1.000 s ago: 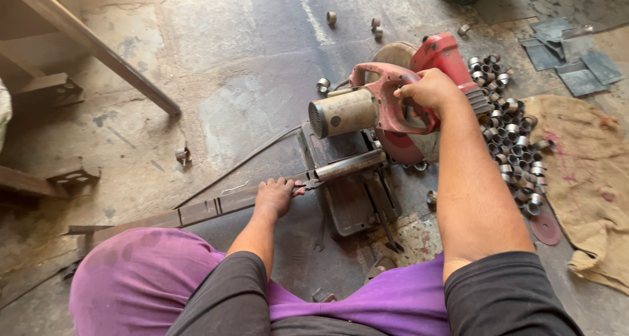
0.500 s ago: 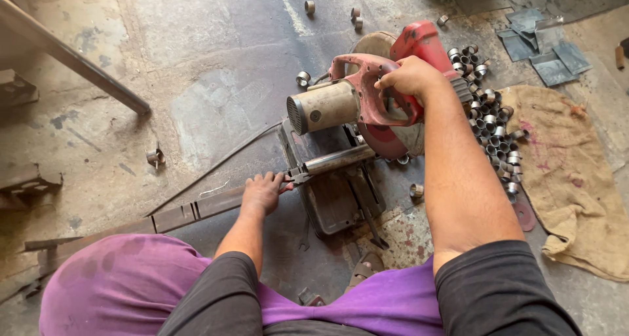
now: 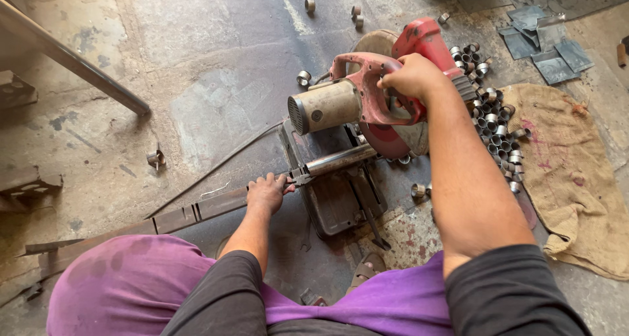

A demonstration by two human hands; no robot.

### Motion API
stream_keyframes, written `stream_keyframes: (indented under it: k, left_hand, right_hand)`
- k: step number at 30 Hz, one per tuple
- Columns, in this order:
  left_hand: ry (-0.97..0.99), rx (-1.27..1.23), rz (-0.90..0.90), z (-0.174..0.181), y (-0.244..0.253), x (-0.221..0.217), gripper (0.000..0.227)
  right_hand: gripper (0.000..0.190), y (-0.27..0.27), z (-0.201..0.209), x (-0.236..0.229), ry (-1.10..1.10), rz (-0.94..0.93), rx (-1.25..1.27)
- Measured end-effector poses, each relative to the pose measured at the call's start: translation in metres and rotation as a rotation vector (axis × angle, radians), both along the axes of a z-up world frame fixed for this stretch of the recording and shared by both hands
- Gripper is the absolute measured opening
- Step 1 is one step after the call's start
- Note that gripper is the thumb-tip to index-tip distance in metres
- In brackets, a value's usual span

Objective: The person uses a red chop saw to cut a long metal pipe into short cylindrical segments. They repeatedly position the pipe, lower the saw to cut, and allow the cut pieces to fall onto a growing pile on the floor.

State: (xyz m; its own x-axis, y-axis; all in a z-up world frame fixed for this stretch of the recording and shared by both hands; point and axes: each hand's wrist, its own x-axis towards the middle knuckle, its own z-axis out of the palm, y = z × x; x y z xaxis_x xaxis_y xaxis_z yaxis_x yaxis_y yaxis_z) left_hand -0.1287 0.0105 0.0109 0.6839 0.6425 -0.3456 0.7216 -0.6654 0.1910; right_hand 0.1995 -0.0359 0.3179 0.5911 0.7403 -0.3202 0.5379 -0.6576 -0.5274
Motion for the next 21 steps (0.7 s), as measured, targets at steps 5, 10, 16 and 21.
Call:
stream_keyframes:
  k: [5, 10, 16, 21]
  left_hand:
    - [-0.013, -0.014, 0.019, -0.006, -0.003, -0.001, 0.051]
    - [-0.02, -0.011, 0.02, -0.007, -0.001, 0.001, 0.05]
    - [-0.023, -0.008, 0.032, -0.005, 0.0, 0.001, 0.048]
    - [0.0, -0.014, 0.034, 0.001, -0.002, 0.001, 0.05]
  right_hand:
    - [0.047, -0.017, 0.004, -0.002, 0.129, 0.112, 0.098]
    - [0.036, -0.019, -0.003, -0.002, 0.247, 0.018, 0.13]
    - [0.014, -0.025, -0.012, -0.012, 0.109, -0.059, 0.097]
    - [0.015, -0.039, -0.014, -0.023, 0.119, -0.086, 0.14]
